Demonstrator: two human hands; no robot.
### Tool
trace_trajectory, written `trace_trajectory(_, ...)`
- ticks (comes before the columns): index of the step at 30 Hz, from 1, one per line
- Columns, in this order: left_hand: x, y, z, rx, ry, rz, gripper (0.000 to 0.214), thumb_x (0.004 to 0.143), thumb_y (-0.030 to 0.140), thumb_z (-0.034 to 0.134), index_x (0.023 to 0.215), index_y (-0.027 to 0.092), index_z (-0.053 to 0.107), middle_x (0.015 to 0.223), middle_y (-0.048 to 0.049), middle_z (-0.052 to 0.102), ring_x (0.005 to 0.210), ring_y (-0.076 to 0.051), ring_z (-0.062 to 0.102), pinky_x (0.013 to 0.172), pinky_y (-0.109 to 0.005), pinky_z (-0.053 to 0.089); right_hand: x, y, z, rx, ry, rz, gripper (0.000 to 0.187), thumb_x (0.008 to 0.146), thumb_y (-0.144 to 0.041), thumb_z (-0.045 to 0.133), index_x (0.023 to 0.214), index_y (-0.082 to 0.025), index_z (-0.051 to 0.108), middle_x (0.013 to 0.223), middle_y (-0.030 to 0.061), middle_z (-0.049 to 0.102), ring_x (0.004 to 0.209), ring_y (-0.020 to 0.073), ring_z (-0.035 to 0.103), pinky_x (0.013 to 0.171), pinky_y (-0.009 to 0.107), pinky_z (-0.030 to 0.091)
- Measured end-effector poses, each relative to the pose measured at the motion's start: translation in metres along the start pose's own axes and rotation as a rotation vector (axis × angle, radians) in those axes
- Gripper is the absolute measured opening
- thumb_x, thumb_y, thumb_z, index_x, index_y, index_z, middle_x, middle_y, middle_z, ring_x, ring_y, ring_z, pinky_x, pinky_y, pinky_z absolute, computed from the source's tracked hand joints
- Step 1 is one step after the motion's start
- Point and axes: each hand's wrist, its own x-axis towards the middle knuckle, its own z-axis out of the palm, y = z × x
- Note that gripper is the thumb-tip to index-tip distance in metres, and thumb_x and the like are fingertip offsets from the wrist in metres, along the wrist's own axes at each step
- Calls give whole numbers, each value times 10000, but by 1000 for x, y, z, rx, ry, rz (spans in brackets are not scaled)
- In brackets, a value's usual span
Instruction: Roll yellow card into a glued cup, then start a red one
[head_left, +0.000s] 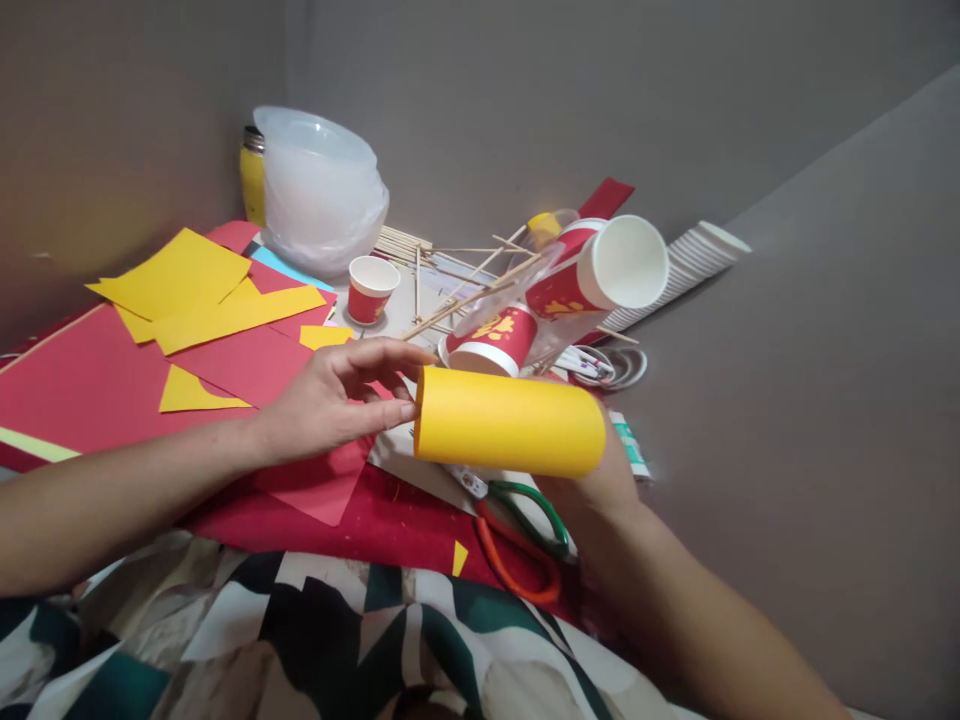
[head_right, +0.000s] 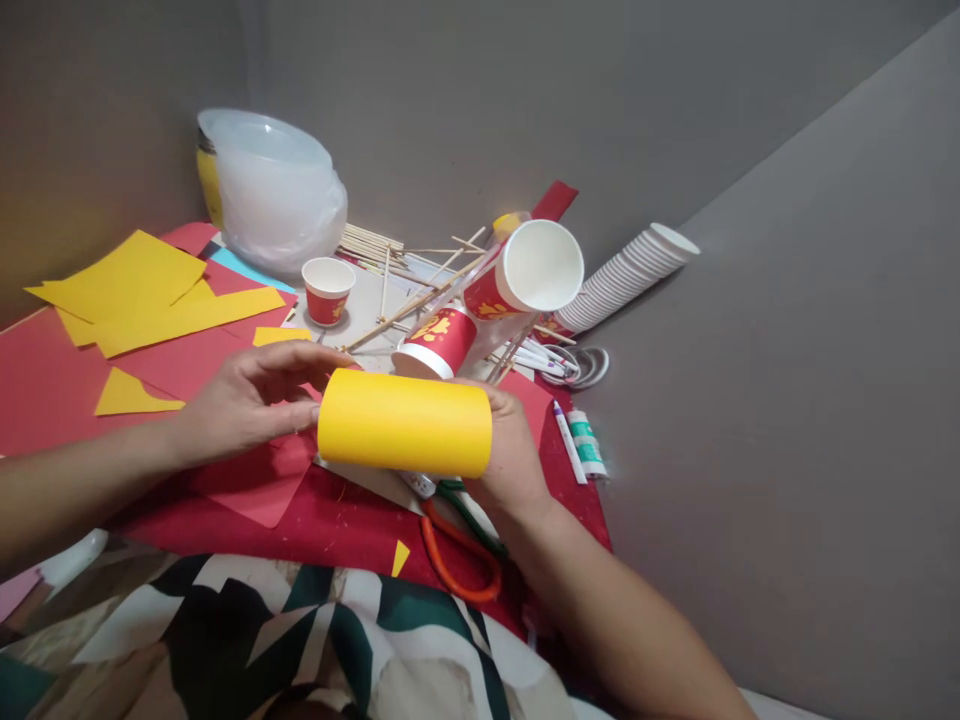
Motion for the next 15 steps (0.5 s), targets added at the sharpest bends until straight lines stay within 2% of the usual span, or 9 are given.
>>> trace_trajectory(4, -2, -3, 5, -12, 43, -40, 296, 760, 221, 740, 1054, 181, 733, 895, -41, 714, 810, -152, 663, 733, -240, 558, -4, 17, 0, 132, 13, 33, 383, 451, -436, 925, 771, -304, 760, 775, 20, 777, 705, 249, 731, 666, 365, 595)
trace_trajectory(10, -7, -3, 10, -29, 72, -45, 228, 744, 199, 718, 970, 189, 740, 738, -2, 676, 685, -128, 634, 624, -211, 524, -1, 34, -13, 44, 3, 69, 273, 619, -538, 800, 818, -358, 749, 829, 19, 791, 780, 296, 754, 705, 433, 602)
trace_trajectory(15, -8, 0, 10, -41, 75, -31, 228, 752, 160, 690, 976, 184, 728, 717, 5, 682, 654, -121, 631, 595, -209, 518, -3, 33, -19, -45, -74, 74, 245, 705, -560, 738, 873, -383, 760, 937, 22, 796, 868, 304, 756, 738, 432, 600)
